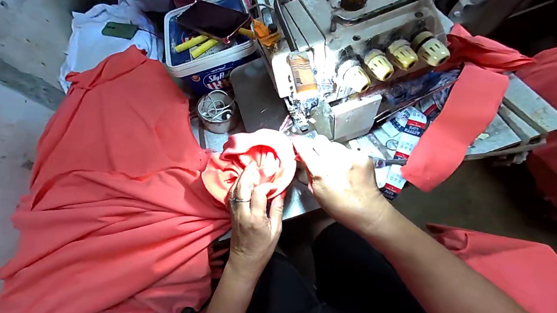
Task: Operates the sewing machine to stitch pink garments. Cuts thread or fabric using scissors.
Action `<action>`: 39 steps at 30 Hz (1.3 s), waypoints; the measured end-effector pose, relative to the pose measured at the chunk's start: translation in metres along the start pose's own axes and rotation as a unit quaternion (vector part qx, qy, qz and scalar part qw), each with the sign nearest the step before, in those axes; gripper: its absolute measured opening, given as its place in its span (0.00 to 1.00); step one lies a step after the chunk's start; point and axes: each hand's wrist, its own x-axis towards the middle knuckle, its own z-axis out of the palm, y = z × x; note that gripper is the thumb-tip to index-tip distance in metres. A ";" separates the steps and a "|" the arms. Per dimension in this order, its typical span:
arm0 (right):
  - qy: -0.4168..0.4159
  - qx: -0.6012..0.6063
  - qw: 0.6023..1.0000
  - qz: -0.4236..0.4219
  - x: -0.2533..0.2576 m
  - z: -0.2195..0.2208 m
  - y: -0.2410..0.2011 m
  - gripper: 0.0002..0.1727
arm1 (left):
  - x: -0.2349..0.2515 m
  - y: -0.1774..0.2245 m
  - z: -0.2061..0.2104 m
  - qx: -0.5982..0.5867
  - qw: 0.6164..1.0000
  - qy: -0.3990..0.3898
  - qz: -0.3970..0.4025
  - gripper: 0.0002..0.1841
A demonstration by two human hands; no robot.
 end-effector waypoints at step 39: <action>0.101 0.345 0.925 -0.123 -0.027 0.024 0.013 0.11 | 0.167 -0.018 -0.098 0.012 0.869 -0.374 0.323 0.10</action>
